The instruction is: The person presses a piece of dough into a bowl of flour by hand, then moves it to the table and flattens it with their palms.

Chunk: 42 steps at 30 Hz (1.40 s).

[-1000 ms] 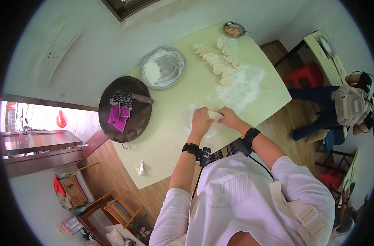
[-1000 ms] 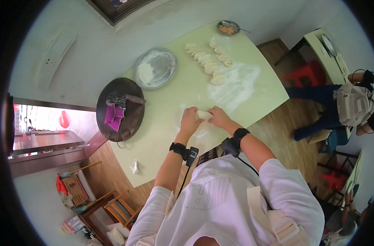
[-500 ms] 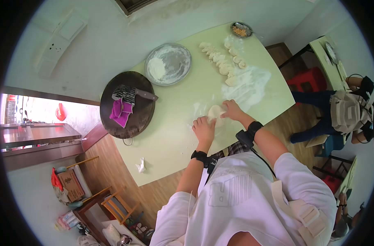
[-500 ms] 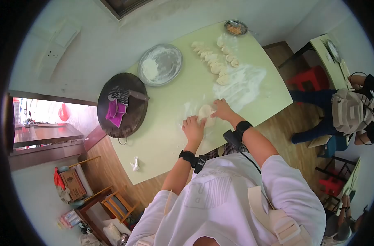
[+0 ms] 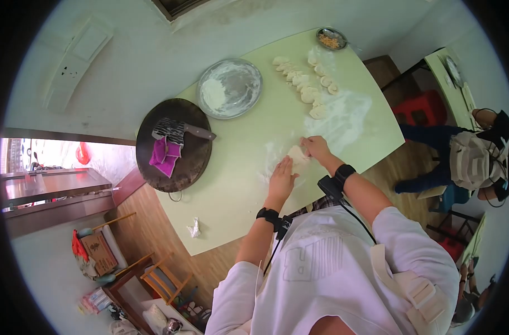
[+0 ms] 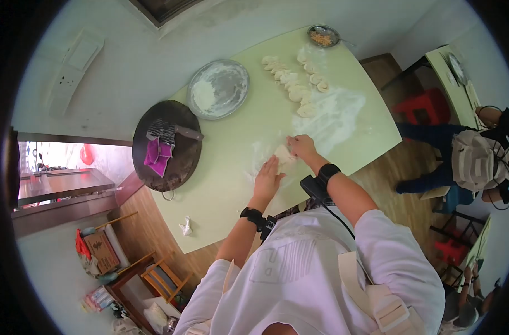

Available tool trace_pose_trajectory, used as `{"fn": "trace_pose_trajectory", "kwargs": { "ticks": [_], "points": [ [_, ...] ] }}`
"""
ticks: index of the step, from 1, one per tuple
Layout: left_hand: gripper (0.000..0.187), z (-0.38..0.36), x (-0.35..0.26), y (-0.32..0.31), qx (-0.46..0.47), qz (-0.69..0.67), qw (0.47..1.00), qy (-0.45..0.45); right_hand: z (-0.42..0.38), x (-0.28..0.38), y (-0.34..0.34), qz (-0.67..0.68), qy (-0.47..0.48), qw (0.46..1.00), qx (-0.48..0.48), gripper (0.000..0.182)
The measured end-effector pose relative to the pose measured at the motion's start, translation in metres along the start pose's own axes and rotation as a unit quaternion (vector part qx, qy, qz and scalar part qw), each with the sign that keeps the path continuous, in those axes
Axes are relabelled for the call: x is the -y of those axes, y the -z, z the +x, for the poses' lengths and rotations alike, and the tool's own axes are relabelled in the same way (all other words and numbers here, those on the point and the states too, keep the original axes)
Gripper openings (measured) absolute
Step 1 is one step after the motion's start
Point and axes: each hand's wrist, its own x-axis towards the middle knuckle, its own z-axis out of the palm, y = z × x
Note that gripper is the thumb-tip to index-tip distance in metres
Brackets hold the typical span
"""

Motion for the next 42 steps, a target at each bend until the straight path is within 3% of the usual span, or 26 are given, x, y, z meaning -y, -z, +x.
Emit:
{"fn": "trace_pose_trajectory", "kwargs": {
  "ticks": [3,8,10,12,17,24,30,35,38,41,42],
  "points": [
    [0.049,0.000,-0.002,0.000,-0.020,-0.023,0.999,0.014,0.007,-0.008,-0.026,-0.112,0.027,0.990,-0.079,0.031],
    [0.046,0.000,-0.001,0.004,-0.010,-0.039,0.998,0.056,-0.011,0.010,-0.047,-0.162,0.103,0.974,-0.124,0.027],
    [0.041,0.001,0.003,0.002,-0.021,-0.007,1.000,0.014,-0.018,0.010,-0.055,-0.214,0.121,0.960,-0.132,0.025],
    [0.039,-0.001,0.007,0.004,-0.016,0.030,0.999,-0.008,-0.019,0.006,-0.066,-0.282,0.236,0.907,-0.204,0.024],
    [0.037,0.001,0.011,0.009,-0.007,0.040,0.999,-0.023,-0.018,0.015,-0.062,-0.348,0.285,0.879,-0.161,0.030],
    [0.037,0.000,0.004,0.013,-0.012,0.022,0.999,0.029,0.003,0.024,-0.049,-0.388,0.351,0.848,-0.085,0.047],
    [0.045,-0.003,0.004,0.006,-0.029,0.033,0.999,0.026,0.016,0.022,-0.042,-0.421,0.392,0.818,-0.030,0.046],
    [0.056,0.000,-0.005,0.016,0.034,0.093,0.995,0.023,0.022,0.015,-0.043,-0.391,0.401,0.827,-0.056,0.049],
    [0.057,-0.001,-0.007,0.013,0.015,0.078,0.996,0.038,0.023,0.009,-0.043,-0.365,0.396,0.838,-0.085,0.052],
    [0.055,-0.002,-0.007,0.007,-0.015,0.071,0.997,0.040,0.016,-0.006,-0.039,-0.328,0.344,0.873,-0.107,0.052],
    [0.055,-0.004,-0.007,0.006,-0.011,0.073,0.997,0.035,0.007,-0.009,-0.035,-0.341,0.280,0.888,-0.133,0.051]
  ]
}}
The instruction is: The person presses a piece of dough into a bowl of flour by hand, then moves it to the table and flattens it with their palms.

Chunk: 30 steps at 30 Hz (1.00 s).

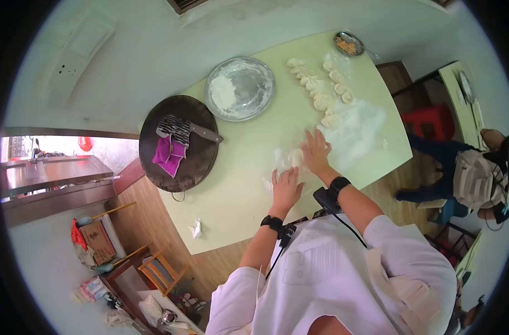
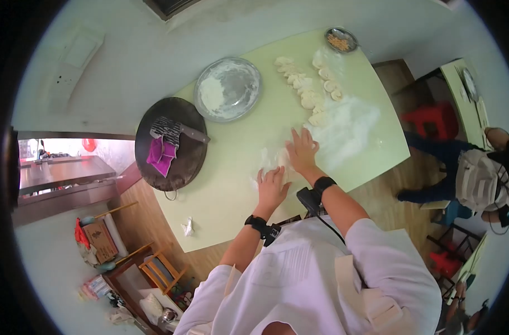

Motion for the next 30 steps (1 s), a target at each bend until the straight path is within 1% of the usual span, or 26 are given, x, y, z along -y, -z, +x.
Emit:
{"fn": "trace_pose_trajectory", "kwargs": {
  "ticks": [1,2,3,4,5,6,8,9,10,11,12,13,14,15,16,18,19,21,22,24,25,26,27,28,29,30],
  "points": [
    [0.052,0.002,0.000,-0.002,-0.025,-0.031,0.999,0.008,-0.006,-0.002,0.005,-0.023,-0.069,0.997,0.001,0.049],
    [0.049,0.006,-0.001,-0.004,-0.051,-0.063,0.997,0.015,-0.014,-0.004,0.008,-0.023,-0.073,0.997,-0.009,0.049],
    [0.049,0.009,-0.005,-0.004,-0.052,-0.064,0.997,0.007,-0.027,-0.007,0.010,-0.049,-0.054,0.997,0.012,0.048],
    [0.044,0.010,-0.010,-0.001,-0.057,-0.098,0.993,0.041,-0.041,-0.009,0.010,-0.074,-0.034,0.996,0.035,0.047],
    [0.039,0.011,-0.014,0.002,-0.063,-0.131,0.986,0.077,-0.052,-0.011,0.010,-0.067,-0.001,0.997,0.041,0.049],
    [0.039,0.013,-0.015,0.004,-0.064,-0.130,0.987,0.073,-0.057,-0.011,0.006,-0.066,-0.001,0.997,0.037,0.049],
    [0.032,0.018,-0.018,0.006,-0.134,-0.146,0.980,0.018,-0.063,-0.013,-0.008,0.042,-0.008,0.999,0.028,0.052],
    [0.032,0.021,-0.022,0.010,-0.132,-0.145,0.981,0.015,-0.062,-0.038,-0.041,-0.031,0.087,0.996,0.001,0.053],
    [0.028,0.024,-0.028,0.016,-0.136,-0.143,0.980,0.028,-0.053,-0.024,-0.019,-0.031,0.085,0.996,-0.001,0.053],
    [0.023,0.028,-0.032,0.020,-0.141,-0.141,0.979,0.041,-0.045,-0.011,0.004,0.204,-0.013,0.976,0.071,0.051],
    [0.023,0.032,-0.034,0.023,-0.140,-0.142,0.979,0.038,-0.040,0.003,0.024,0.424,-0.109,0.888,0.138,0.049],
    [0.020,0.036,-0.034,0.027,-0.145,-0.126,0.981,0.033,-0.039,0.010,0.028,0.424,-0.109,0.889,0.135,0.049],
    [0.017,0.038,-0.034,0.029,-0.151,-0.110,0.982,0.028,-0.038,0.015,0.031,0.497,-0.199,0.839,0.101,0.044],
    [0.017,0.039,-0.034,0.029,-0.153,-0.110,0.982,0.026,-0.036,0.017,0.033,0.562,-0.284,0.774,0.066,0.040],
    [0.015,0.040,-0.034,0.027,-0.161,-0.116,0.980,0.029,-0.034,0.015,0.035,0.562,-0.282,0.775,0.065,0.040],
    [0.013,0.039,-0.035,0.024,-0.171,-0.122,0.977,0.032,-0.027,0.012,0.043,0.566,-0.330,0.743,0.138,0.033],
    [0.013,0.037,-0.036,0.022,-0.172,-0.133,0.975,0.047,-0.027,0.014,0.048,0.566,-0.329,0.743,0.137,0.033],
    [0.014,0.035,-0.039,0.021,-0.174,-0.146,0.972,0.059,-0.030,0.023,0.062,0.583,-0.445,0.667,0.128,0.029],
    [0.013,0.035,-0.041,0.021,-0.176,-0.158,0.970,0.058,-0.031,0.032,0.073,0.583,-0.444,0.668,0.127,0.029],
    [0.013,0.035,-0.041,0.023,-0.181,-0.170,0.967,0.056,-0.033,0.048,0.089,0.580,-0.559,0.584,0.100,0.025],
    [0.013,0.036,-0.040,0.023,-0.201,-0.169,0.963,0.067,-0.035,0.042,0.077,0.582,-0.558,0.584,0.099,0.025],
    [0.013,0.037,-0.038,0.023,-0.219,-0.170,0.958,0.077,-0.037,0.028,0.053,0.668,-0.497,0.542,0.115,0.021],
    [0.013,0.036,-0.038,0.024,-0.219,-0.170,0.958,0.075,-0.039,0.016,0.037,0.745,-0.431,0.493,0.129,0.017],
    [0.018,0.035,-0.038,0.027,-0.213,-0.163,0.961,0.070,-0.038,0.005,0.033,0.745,-0.432,0.492,0.128,0.017],
    [0.022,0.033,-0.038,0.028,-0.207,-0.157,0.963,0.065,-0.035,-0.007,0.030,0.720,-0.366,0.570,0.150,0.017],
    [0.022,0.029,-0.037,0.027,-0.207,-0.156,0.964,0.065,-0.029,-0.013,0.030,0.688,-0.296,0.640,0.171,0.017]
  ]
}}
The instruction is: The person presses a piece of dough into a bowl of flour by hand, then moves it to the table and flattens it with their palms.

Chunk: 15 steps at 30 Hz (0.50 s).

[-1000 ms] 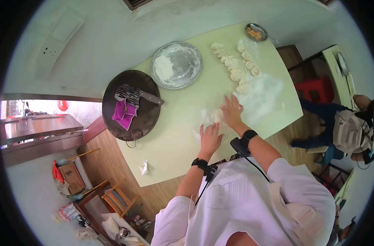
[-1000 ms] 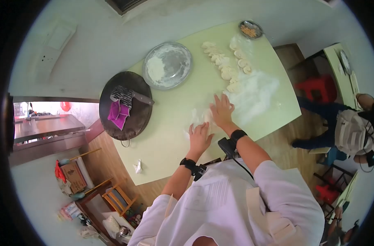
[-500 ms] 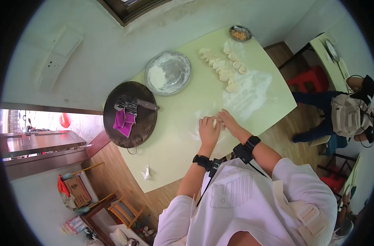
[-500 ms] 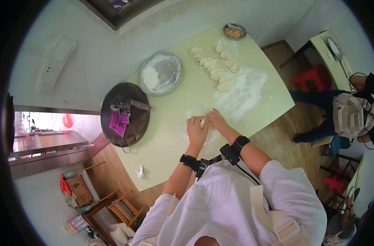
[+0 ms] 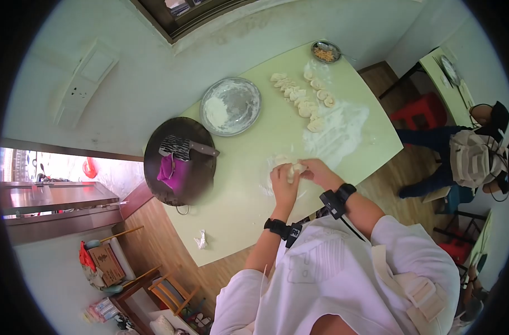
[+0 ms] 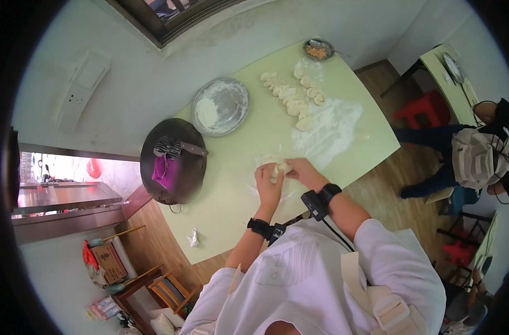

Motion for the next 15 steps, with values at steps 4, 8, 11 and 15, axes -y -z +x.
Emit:
{"fn": "trace_pose_trajectory", "kwargs": {
  "ticks": [4,8,11,15],
  "points": [
    [0.043,-0.012,0.018,0.010,0.164,-0.013,0.986,0.025,0.018,0.031,0.007,-0.474,0.119,0.870,-0.071,0.026],
    [0.055,-0.011,0.033,0.010,0.226,0.156,0.954,-0.121,0.023,0.042,0.006,-0.643,0.218,0.734,-0.029,0.030],
    [0.056,-0.017,0.047,-0.012,0.305,0.168,0.929,-0.124,0.022,0.041,-0.010,-0.709,0.235,0.664,-0.032,0.030],
    [0.057,-0.020,0.051,-0.017,0.289,0.177,0.930,-0.141,-0.008,0.024,-0.034,-0.778,0.193,0.594,-0.073,0.025]
  ]
}}
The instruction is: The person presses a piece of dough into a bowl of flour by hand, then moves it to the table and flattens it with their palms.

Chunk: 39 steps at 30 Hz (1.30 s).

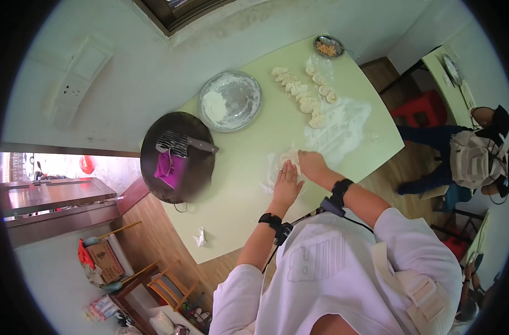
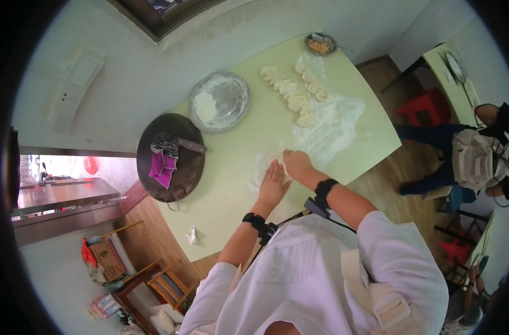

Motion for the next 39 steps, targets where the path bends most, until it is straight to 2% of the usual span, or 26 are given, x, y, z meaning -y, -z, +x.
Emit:
{"fn": "trace_pose_trajectory", "kwargs": {
  "ticks": [2,4,5,7,8,10,11,13,14,16,18,20,22,25,31,39],
  "points": [
    [0.059,0.002,0.000,0.008,0.037,0.012,0.999,-0.007,-0.014,0.004,-0.007,0.011,0.019,0.999,-0.039,0.023],
    [0.059,0.001,0.000,0.010,0.041,0.011,0.999,-0.005,-0.022,0.006,-0.013,0.034,0.110,0.958,-0.261,0.022],
    [0.060,-0.001,-0.001,0.010,0.048,0.009,0.999,-0.004,-0.019,0.001,-0.013,0.034,0.112,0.958,-0.261,0.022],
    [0.060,-0.004,0.000,0.012,0.064,0.019,0.998,0.001,-0.009,-0.002,0.012,0.013,0.026,1.000,-0.012,0.026],
    [0.061,-0.005,0.000,0.013,0.083,0.030,0.996,0.004,0.001,-0.005,0.012,0.013,0.028,0.999,-0.012,0.026],
    [0.060,-0.005,0.001,0.017,0.077,0.011,0.997,0.001,0.020,-0.007,0.005,0.170,-0.078,0.980,-0.073,0.030],
    [0.060,-0.005,0.002,0.018,0.073,-0.009,0.997,-0.004,0.024,-0.006,-0.001,0.172,-0.077,0.979,-0.073,0.030],
    [0.059,-0.003,0.002,0.018,0.062,-0.012,0.998,-0.009,0.028,0.000,-0.010,0.210,-0.173,0.958,-0.092,0.033],
    [0.057,-0.003,0.004,0.019,0.052,-0.018,0.998,-0.017,0.029,0.004,-0.017,0.213,-0.172,0.958,-0.088,0.033],
    [0.056,-0.004,0.008,0.017,0.053,-0.023,0.998,-0.016,0.024,0.011,-0.029,0.163,-0.104,0.964,-0.185,0.037],
    [0.056,-0.005,0.007,0.017,0.052,-0.032,0.998,-0.019,0.018,0.023,-0.034,0.138,-0.106,0.968,-0.182,0.041],
    [0.050,-0.005,0.009,0.021,0.090,-0.040,0.995,-0.013,0.015,0.026,-0.032,0.112,-0.102,0.972,-0.182,0.046],
    [0.048,-0.005,0.010,0.022,0.078,-0.040,0.996,-0.016,0.013,0.026,-0.033,-0.004,-0.001,0.984,-0.179,0.051],
    [0.045,-0.007,0.016,0.016,0.064,-0.031,0.997,-0.025,0.012,0.028,-0.033,-0.012,0.043,0.988,-0.145,0.052],
    [0.044,-0.009,0.010,0.020,0.057,-0.049,0.997,0.007,0.025,0.021,-0.031,-0.041,0.045,0.993,-0.106,0.047],
    [0.045,-0.009,0.010,0.022,0.075,-0.046,0.996,0.031,0.036,0.004,-0.031,-0.011,0.121,0.987,-0.105,0.040]
  ]
}}
